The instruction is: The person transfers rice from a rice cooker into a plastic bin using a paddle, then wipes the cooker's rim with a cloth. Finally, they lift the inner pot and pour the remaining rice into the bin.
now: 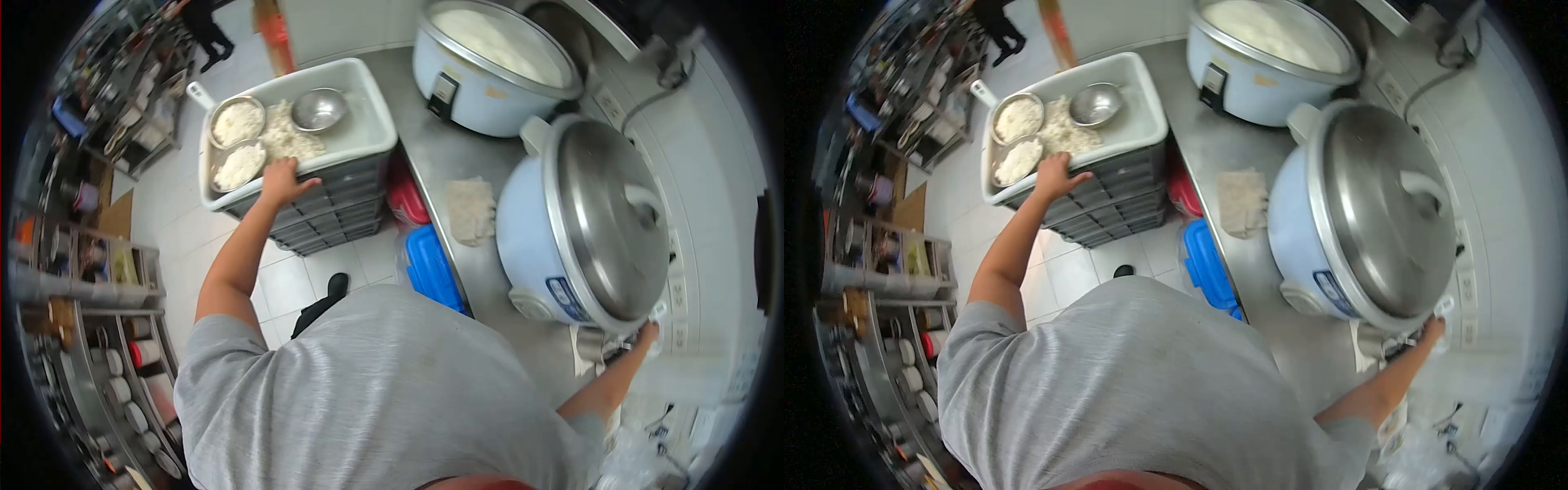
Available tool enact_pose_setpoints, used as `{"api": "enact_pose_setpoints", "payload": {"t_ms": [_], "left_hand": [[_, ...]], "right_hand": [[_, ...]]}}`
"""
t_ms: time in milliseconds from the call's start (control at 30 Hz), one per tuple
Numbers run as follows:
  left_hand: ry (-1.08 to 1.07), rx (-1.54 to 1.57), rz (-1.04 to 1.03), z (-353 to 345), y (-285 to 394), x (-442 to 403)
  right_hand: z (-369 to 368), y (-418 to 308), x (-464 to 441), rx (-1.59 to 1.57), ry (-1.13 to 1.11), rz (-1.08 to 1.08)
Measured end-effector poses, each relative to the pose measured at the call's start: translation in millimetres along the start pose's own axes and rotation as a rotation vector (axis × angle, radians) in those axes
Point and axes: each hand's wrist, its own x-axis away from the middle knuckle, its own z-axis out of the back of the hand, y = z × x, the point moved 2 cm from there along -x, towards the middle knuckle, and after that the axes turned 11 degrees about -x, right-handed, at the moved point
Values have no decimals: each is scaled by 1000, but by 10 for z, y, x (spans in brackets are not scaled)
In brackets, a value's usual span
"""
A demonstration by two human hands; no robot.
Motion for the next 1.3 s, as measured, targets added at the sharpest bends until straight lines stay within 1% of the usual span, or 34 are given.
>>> {"api": "enact_pose_setpoints", "payload": {"t_ms": [33,100,133,167,233,267,367,400,433,500,567,600,667,700,733,800,833,867,900,933,967,1000,1033,1067,1100,1133,1167,1200,1233,1267,1300], "left_hand": [[-2,-8,10,12,-9,-38],[17,62,18,0,-32,-81],[23,103,12,-52,-61,-102],[22,247,20,-192,-130,-187],[23,532,27,-502,-305,-431],[-1,588,155,-46,-195,-442],[63,427,-25,-243,-269,-885],[56,407,-49,-342,-288,-1017],[57,270,-80,-511,-308,-1181],[164,59,-151,-649,-317,-1342],[85,-27,-221,-857,-348,-1532],[45,-67,-257,-937,-370,-1629],[-2,-97,-419,-998,-386,-1748],[-24,-112,-503,-998,-391,-1784],[21,-70,-518,-967,-388,-1814],[112,12,-548,-823,-451,-1861],[130,123,-535,-689,-566,-1839],[146,235,-520,-482,-692,-1783],[161,346,-503,-246,-822,-1713],[183,393,-506,29,-987,-1605],[213,384,-501,265,-1160,-1493],[244,376,-500,460,-1329,-1373],[244,330,-484,604,-1496,-1243],[245,284,-469,703,-1653,-1108],[227,265,-446,760,-1783,-979],[209,246,-423,785,-1896,-858],[147,215,-384,710,-1989,-767],[88,184,-347,585,-2063,-687],[-20,165,-324,443,-2130,-604],[-124,141,-303,296,-2181,-528],[-182,234,-267,176,-2199,-455]], "right_hand": [[149,-347,250,-268,-78,-133],[465,-560,192,-92,-37,-127],[664,-555,150,-89,3,-58],[802,-611,123,-85,45,10],[998,-975,380,-235,54,2],[1101,-1065,501,-303,65,-4],[1301,-1267,727,-231,133,-3],[1416,-1283,739,-21,215,3],[1525,-1308,770,188,288,5],[1647,-1558,1073,266,520,-94],[1817,-1863,1376,472,909,14],[1918,-2020,1513,298,959,12],[1995,-2645,2095,27,1087,84],[1888,-3123,2470,-72,1169,161],[1781,-3545,2767,-173,1249,240],[1557,-4198,3116,-567,1116,288],[1484,-4351,3212,-758,1036,304],[1532,-4267,3113,-862,748,327],[1428,-4397,3137,-948,640,262],[1234,-4622,3153,-1032,534,194],[928,-5004,3341,-1104,499,112],[706,-5166,3376,-1177,371,129],[488,-5296,3382,-1213,283,69],[241,-5375,3380,-1221,107,115],[-50,-5532,3434,-1218,-3,78],[-369,-5561,3421,-1306,-186,117],[-745,-5651,3492,-1328,-342,133],[-1120,-6050,3849,-1278,-439,84],[-1452,-6381,4193,-1170,-573,150],[-1760,-6670,4514,-1081,-779,189],[-2140,-6696,4700,-998,-849,218]]}}
